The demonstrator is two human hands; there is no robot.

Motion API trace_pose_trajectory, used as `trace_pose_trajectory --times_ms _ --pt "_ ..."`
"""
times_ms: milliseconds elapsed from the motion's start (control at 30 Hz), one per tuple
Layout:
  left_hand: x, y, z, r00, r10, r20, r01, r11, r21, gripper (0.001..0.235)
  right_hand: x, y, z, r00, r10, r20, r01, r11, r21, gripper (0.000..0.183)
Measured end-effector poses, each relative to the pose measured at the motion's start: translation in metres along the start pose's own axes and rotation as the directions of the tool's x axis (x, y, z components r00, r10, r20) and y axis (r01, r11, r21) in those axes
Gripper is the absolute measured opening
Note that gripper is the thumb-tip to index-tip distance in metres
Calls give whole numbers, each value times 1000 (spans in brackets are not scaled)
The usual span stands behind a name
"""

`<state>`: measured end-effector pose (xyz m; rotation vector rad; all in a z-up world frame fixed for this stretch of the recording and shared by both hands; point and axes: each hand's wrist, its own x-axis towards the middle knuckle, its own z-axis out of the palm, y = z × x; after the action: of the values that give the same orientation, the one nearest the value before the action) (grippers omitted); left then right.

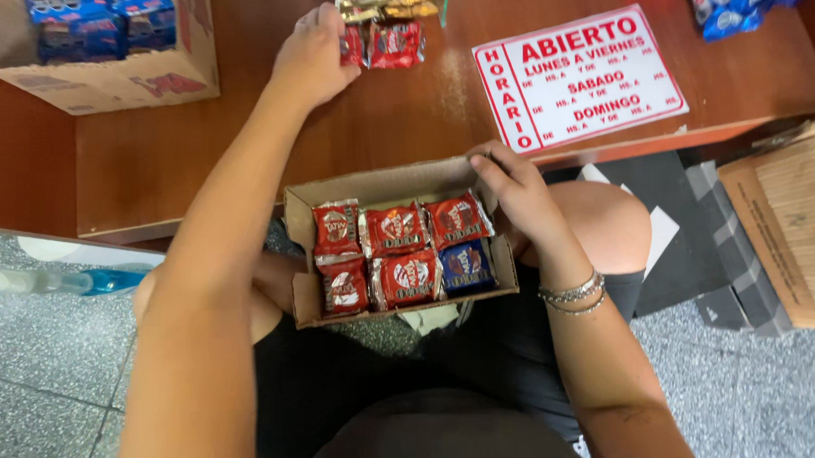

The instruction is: The person sits on the floor and packs small, individually wrapped snack packets into a cardboard box. They pick up packets from a pile on a nearby table and arrange them neatly inside the box.

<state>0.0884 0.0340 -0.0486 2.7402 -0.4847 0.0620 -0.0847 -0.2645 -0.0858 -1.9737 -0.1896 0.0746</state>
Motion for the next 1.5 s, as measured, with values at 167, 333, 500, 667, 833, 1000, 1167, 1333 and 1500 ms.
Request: trace_pose_trajectory --times_ms 167,333,500,667,833,1000,1167,1333,1500 --pt "20 -27 29 1000 -22 -10 22 1000 -21 50 -1 2 -2 1000 21 9 -21 999 42 23" --pt "-46 1 -7 962 -234 141 245 967 -72 67 3 9 -4 1000 -5 25 4 999 43 21" --pt "-164 72 -69 945 -278 172 302 943 -140 72 3 4 -2 1000 -4 26 3 999 46 18" --pt "-216 112 -50 905 -338 260 258 920 296 44 1 -3 -1 997 73 -28 -73 997 -27 23" --pt "-210 88 -9 919 -349 184 268 895 358 40 -2 3 0 996 72 -48 -74 997 -27 23" --pt "-228 59 -1 983 -178 -49 180 868 463 32 -1 5 1 996 71 -52 -72 997 -19 21" --pt "-239 29 68 993 58 100 -100 869 485 10 0 3 -2 998 64 -21 -65 998 -10 23" --pt "-218 25 83 984 173 -47 -115 810 575 10 -1 3 -2 999 50 -21 -50 999 3 23" --pt "-211 40 63 993 113 25 -109 836 538 42 -1 -4 -2 998 50 -29 -49 998 26 21"
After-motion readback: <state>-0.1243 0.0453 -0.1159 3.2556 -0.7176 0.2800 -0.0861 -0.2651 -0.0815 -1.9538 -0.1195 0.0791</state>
